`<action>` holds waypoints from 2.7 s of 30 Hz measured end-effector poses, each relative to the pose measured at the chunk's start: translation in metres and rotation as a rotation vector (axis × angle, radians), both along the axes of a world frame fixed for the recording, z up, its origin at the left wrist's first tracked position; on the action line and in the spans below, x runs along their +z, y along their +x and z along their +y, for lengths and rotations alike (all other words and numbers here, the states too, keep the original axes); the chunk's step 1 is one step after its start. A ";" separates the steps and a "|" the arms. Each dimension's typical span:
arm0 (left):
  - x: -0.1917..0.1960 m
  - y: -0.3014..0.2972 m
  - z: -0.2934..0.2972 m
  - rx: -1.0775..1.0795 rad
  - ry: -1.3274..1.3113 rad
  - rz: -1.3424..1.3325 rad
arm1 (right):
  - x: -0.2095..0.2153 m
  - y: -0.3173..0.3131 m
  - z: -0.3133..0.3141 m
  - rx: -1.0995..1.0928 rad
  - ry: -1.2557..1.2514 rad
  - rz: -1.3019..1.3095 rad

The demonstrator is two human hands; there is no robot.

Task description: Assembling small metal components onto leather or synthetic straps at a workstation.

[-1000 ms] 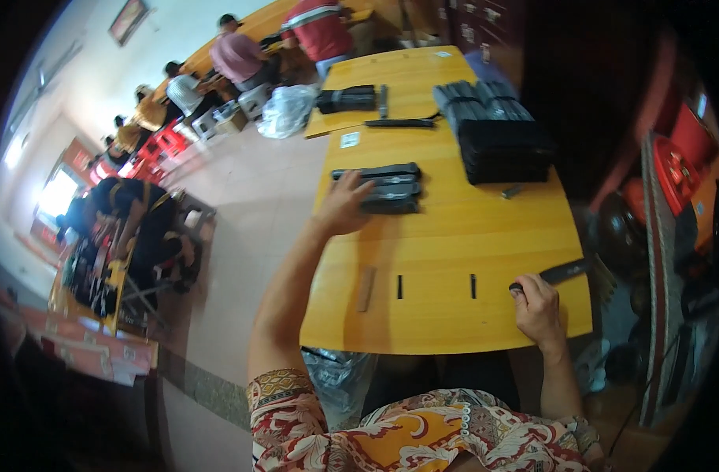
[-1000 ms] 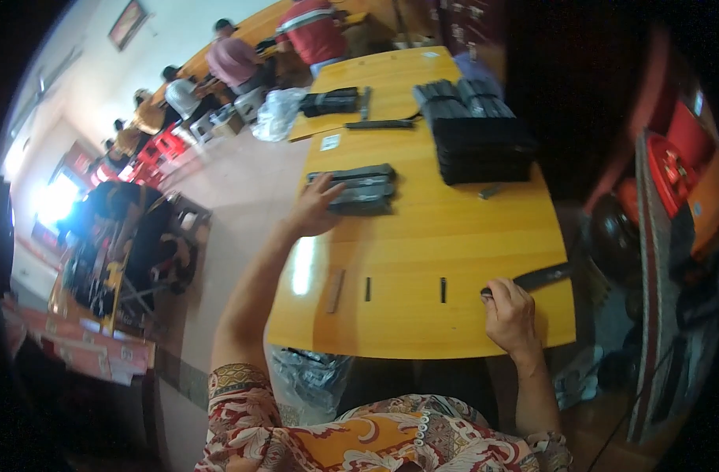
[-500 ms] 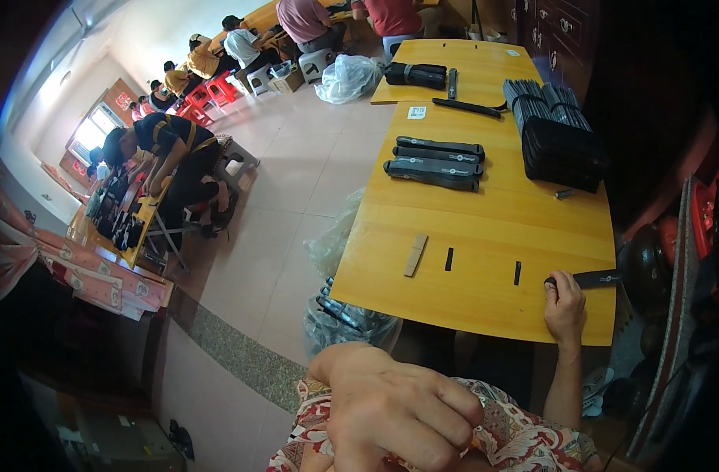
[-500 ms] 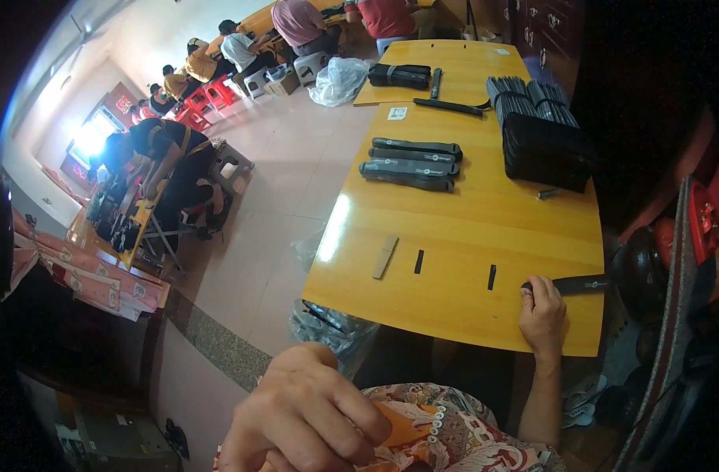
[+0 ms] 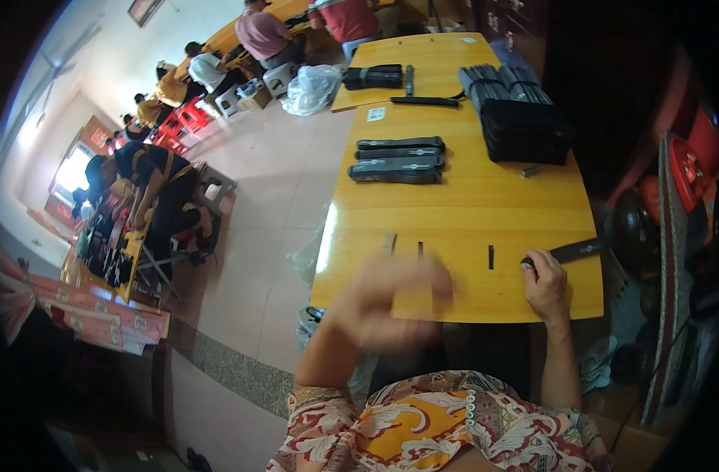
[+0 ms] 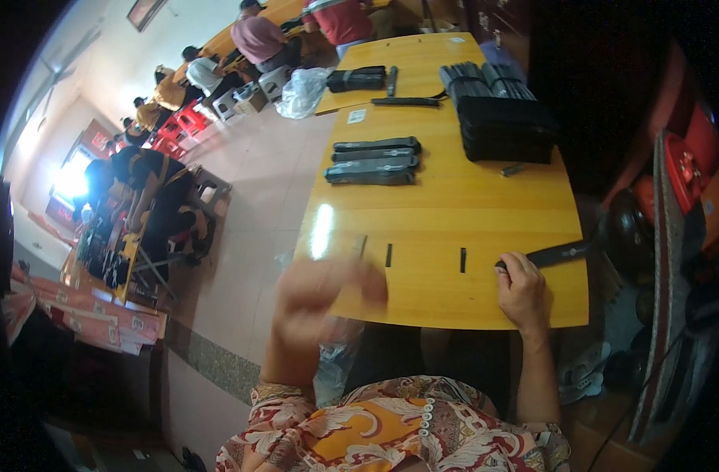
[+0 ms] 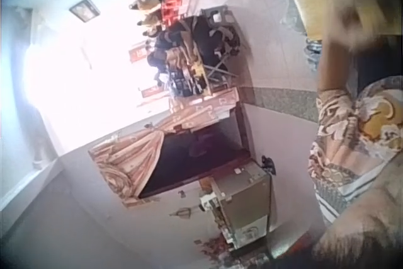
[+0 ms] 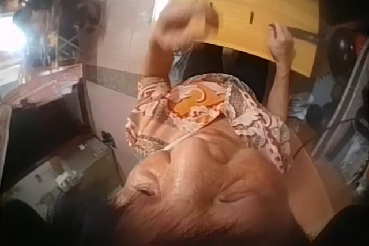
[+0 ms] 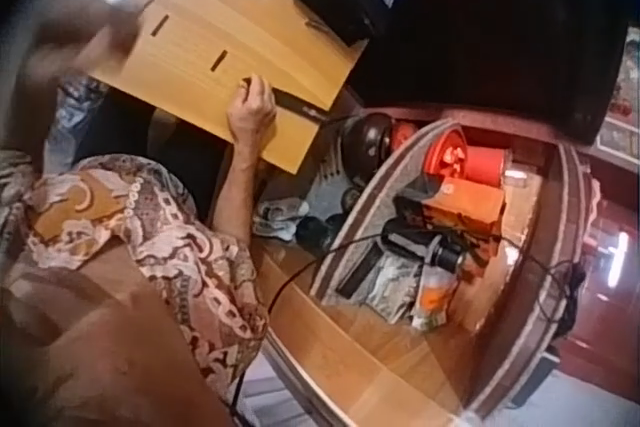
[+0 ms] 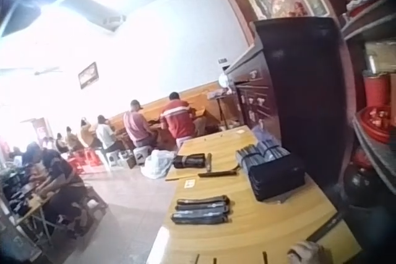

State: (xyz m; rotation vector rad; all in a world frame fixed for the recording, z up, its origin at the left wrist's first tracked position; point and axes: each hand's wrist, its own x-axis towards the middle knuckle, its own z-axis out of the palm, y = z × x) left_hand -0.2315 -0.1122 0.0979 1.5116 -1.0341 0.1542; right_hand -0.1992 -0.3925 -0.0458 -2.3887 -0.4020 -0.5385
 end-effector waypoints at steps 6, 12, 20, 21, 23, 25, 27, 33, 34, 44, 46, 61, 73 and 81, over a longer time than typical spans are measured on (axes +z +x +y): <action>-0.154 0.153 0.063 1.146 0.690 -0.183 | -0.003 0.001 0.002 0.017 0.077 -0.028; -0.171 0.186 0.056 1.286 0.838 -0.159 | -0.008 0.002 -0.004 0.054 0.049 -0.023; -0.167 0.180 0.047 1.436 0.797 -0.084 | -0.004 0.001 0.000 0.050 0.016 -0.014; -0.167 0.171 0.047 1.385 0.701 -0.147 | -0.005 0.001 -0.001 0.051 0.022 -0.020; -0.166 0.138 0.048 1.245 0.712 -0.150 | -0.008 -0.001 -0.004 0.031 0.030 -0.028; -0.163 0.095 0.056 1.067 0.794 -0.124 | -0.012 0.001 -0.005 0.014 0.044 -0.038; -0.156 0.064 0.069 0.996 0.874 -0.080 | -0.014 0.004 -0.003 0.021 0.112 -0.036; -0.146 0.013 0.050 1.200 0.509 -0.055 | 0.009 -0.020 0.036 0.090 0.112 0.004; -0.151 0.000 0.036 1.022 0.326 0.247 | 0.012 -0.029 0.045 0.175 0.104 -0.001; -0.159 -0.055 -0.039 -0.024 -0.471 1.212 | 0.036 -0.078 0.089 0.534 0.183 0.058; -0.164 -0.059 -0.033 -0.079 -0.535 1.226 | 0.039 -0.080 0.085 0.573 0.188 0.208; -0.168 -0.059 -0.014 -0.200 -1.170 1.616 | 0.020 -0.082 0.102 0.425 0.161 0.052; -0.167 -0.062 -0.020 -0.067 -1.039 1.555 | 0.020 -0.093 0.113 0.474 0.179 0.130; -0.167 -0.062 -0.023 -0.068 -1.104 1.570 | 0.014 -0.098 0.115 0.458 0.116 0.155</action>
